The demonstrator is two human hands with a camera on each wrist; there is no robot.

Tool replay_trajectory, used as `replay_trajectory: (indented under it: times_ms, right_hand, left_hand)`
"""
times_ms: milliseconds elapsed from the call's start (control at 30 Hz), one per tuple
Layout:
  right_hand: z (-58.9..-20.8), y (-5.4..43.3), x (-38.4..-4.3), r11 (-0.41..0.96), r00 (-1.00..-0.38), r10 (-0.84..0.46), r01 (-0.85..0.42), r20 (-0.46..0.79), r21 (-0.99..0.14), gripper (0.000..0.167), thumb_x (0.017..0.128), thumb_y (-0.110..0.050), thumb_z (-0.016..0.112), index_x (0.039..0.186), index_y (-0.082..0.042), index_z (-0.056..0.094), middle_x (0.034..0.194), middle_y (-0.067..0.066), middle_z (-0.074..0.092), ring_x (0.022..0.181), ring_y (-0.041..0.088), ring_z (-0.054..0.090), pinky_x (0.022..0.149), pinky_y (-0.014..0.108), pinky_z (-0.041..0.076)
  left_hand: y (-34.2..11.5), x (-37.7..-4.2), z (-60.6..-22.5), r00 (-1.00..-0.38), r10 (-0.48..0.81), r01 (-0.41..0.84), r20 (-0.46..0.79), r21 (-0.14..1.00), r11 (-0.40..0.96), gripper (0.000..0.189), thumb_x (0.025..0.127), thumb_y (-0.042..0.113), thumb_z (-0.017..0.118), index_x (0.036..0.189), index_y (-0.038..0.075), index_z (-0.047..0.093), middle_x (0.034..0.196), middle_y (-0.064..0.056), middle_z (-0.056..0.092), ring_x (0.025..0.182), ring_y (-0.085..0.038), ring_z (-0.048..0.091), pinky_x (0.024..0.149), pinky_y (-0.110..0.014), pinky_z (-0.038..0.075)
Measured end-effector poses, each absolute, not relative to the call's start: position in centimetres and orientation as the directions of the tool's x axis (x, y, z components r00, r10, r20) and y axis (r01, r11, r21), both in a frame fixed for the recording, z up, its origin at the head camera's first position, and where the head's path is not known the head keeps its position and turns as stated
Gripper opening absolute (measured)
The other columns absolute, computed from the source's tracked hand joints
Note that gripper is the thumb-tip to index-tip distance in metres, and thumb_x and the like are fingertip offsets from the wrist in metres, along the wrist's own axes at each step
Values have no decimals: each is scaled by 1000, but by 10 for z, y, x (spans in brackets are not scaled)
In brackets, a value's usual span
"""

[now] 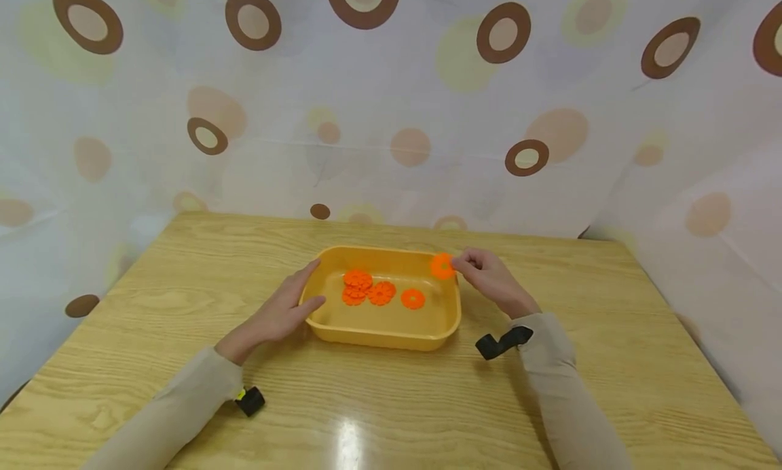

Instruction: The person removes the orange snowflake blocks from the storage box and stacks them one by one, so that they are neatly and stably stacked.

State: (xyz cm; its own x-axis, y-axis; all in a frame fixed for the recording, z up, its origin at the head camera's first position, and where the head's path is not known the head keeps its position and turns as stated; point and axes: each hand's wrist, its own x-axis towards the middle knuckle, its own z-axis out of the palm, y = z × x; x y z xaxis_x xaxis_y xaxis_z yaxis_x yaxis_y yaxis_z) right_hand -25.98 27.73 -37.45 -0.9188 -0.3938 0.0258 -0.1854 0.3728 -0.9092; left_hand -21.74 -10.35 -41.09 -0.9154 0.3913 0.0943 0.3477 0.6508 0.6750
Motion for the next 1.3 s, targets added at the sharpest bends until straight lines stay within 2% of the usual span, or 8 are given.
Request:
replay_trajectory:
  times_ms: [233,433,833,1033,1133,1300]
  right_hand:
    - [-374,291,-256,340,-916,-401,-175,26,-924,33,103,-28,47,80,-4,46,56,-1,27,48,18,23,56,43,23]
    - [-373,308,-254,349,-923,-384,-166,21,-922,31,102,-31,46,82,-8,48,58,1,25,49,19,22,59,41,26]
    - [-376,338,-254,379,-910,-414,-137,-35,-915,34,104,-28,43,83,-1,45,59,3,24,50,20,20,60,43,21]
    - [-382,350,-256,438,-881,-464,-142,-88,-887,32,102,-21,48,88,7,52,56,2,24,48,21,18,52,42,22]
    - [-386,353,-258,514,-871,-475,-159,-125,-843,29,101,-21,51,89,4,58,58,0,29,48,18,22,48,36,26]
    - [-392,354,-261,609,-860,-477,-177,-179,-774,26,99,-25,55,93,-2,68,68,2,46,55,11,33,53,28,33]
  left_hand:
    - [-103,-216,-409,-918,386,337,86,681,650,71,100,30,50,155,7,12,156,-23,23,142,-42,25,114,-58,24]
    - [-103,-215,-408,-921,382,330,79,680,654,71,100,31,49,155,7,12,156,-23,23,142,-42,24,114,-58,24]
    - [-102,-217,-410,-921,383,331,79,679,656,71,100,32,49,155,8,12,157,-22,23,142,-41,25,114,-57,24]
    - [-102,-216,-410,-920,383,331,79,677,657,71,100,31,49,155,7,12,157,-21,23,142,-41,25,114,-57,24]
    - [-102,-217,-411,-920,383,333,80,675,658,71,100,31,50,155,8,12,157,-21,23,142,-41,24,114,-57,24]
    - [-102,-217,-411,-919,386,339,85,673,658,71,100,32,49,155,7,12,157,-21,23,143,-41,24,114,-57,24]
